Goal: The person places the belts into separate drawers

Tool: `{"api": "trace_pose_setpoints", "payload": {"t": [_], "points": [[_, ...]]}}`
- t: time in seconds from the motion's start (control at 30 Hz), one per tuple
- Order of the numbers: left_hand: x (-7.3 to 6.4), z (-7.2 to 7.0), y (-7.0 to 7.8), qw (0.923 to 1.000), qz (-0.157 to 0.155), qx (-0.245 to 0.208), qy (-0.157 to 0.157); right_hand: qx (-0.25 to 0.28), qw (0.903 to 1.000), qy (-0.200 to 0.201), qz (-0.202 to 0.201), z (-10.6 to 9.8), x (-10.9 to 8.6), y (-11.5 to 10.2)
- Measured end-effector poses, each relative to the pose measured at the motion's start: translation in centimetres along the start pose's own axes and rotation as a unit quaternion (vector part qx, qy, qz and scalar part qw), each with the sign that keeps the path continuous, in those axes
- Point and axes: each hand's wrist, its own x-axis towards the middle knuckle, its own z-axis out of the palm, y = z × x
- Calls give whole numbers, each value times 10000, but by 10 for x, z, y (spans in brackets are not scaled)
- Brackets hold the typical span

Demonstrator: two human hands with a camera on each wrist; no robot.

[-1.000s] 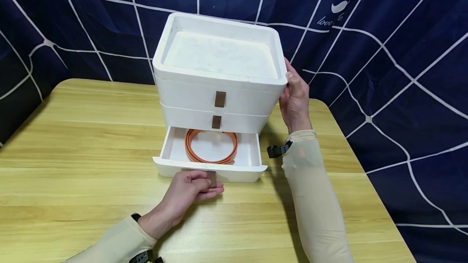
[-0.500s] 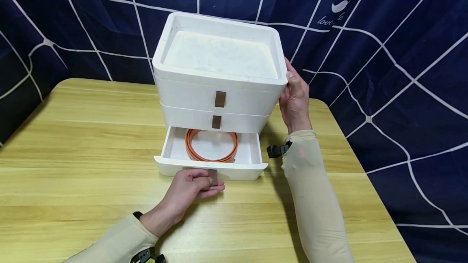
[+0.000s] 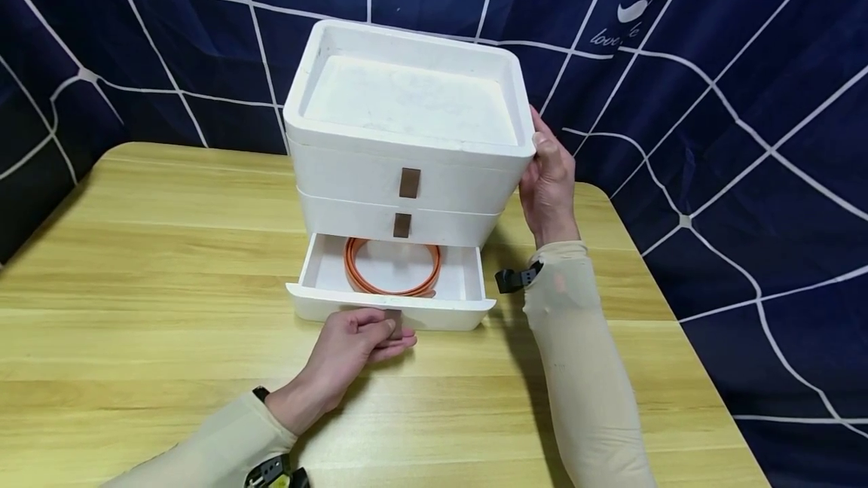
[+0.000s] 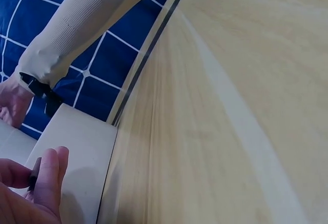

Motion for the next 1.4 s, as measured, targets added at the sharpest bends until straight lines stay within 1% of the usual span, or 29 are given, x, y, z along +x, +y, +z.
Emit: {"api": "trace_pose_setpoints", "payload": {"t": [0.17,0.37,0.63,0.8,0.97,1.2,1.4], "points": [[2,1,0,10000,-19,-51,-22,-130,9998,-25,-141,0,0,0],[3,2,0,9996,-138,-236,76,-92,9997,-59,-196,0,0,1],[4,3,-2,9997,-52,-208,122,-171,9997,-46,-187,0,-1,1],[5,4,-1,9997,-19,-187,157,-137,9998,5,-110,0,-1,0],[6,4,-1,9996,-27,-191,191,-192,9997,-29,-177,0,-1,0],[7,4,-1,9996,-28,-233,174,-157,9997,-18,-193,1,0,0],[8,3,-1,9997,-4,-230,38,-210,9996,4,-188,1,-1,0]]}}
